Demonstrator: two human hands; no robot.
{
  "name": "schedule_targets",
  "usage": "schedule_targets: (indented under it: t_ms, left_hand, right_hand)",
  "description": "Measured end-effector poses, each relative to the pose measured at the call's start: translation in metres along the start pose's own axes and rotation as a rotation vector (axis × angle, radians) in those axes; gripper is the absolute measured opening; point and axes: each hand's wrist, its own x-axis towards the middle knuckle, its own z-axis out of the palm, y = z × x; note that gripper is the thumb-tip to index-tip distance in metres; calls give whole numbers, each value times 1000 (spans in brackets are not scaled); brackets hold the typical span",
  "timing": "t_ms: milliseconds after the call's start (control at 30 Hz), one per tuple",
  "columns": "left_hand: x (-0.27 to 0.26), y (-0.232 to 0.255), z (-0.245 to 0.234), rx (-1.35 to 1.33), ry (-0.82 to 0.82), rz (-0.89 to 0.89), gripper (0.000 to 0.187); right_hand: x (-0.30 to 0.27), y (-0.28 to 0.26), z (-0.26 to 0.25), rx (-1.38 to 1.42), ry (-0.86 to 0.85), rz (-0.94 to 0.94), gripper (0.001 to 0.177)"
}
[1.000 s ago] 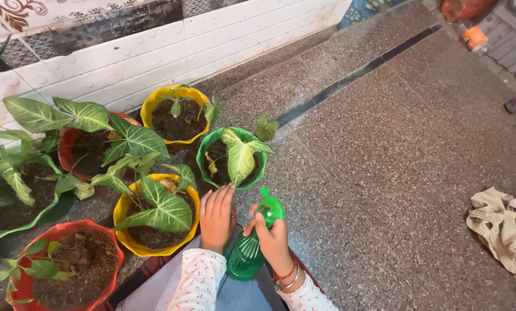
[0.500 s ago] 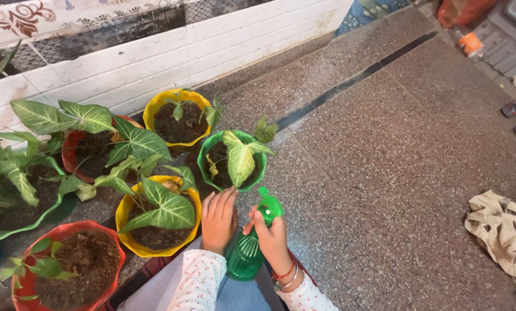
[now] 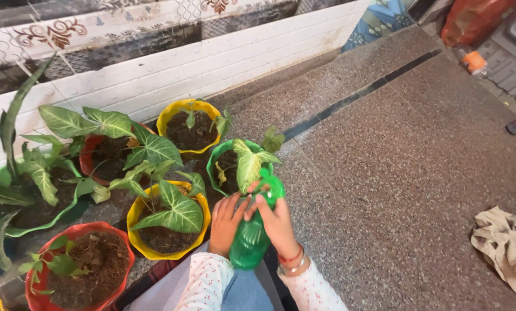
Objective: The person sits on the floor and uses a green spray bottle to mist several potted plants arranged in a semi-circle. They systematically move from one pot to the next, spraying the leaves and soil of each plant.
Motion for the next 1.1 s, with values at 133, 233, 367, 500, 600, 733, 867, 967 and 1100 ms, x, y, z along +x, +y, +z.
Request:
schedule_targets:
  t_ms: [133, 233, 367, 500, 600, 733, 867, 967, 1100]
  left_hand:
    - [-5, -2, 9, -624, 106, -270, 57]
    - [-7, 0, 16, -763, 51, -516, 44]
    - [-14, -9, 15, -95, 53, -196, 44]
    - [-15, -5, 14, -69, 159, -359, 47]
    - [-19, -6, -4, -74, 148, -348, 38]
    - [-21, -2, -39, -200, 87, -317, 27]
    - [-16, 7, -82, -249, 112, -275, 31]
    - [3, 17, -106, -275, 146, -285, 39]
    - [39, 30, -128, -173, 230, -262, 46]
  right_hand:
    - [50, -19, 35, -55, -107, -25, 34]
    - [94, -13, 62, -70, -155, -68, 39]
    - [133, 3, 76, -230, -116, -42, 27]
    - [159, 16, 68, -477, -88, -38, 24]
    - [170, 24, 62, -517, -110, -39, 25]
    - [182, 40, 51, -331, -159, 49, 24]
    - [192, 62, 41, -353, -192, 54, 25]
    - [193, 77, 43, -388, -117, 25, 27]
    - [183, 87, 45, -218, -115, 47, 29]
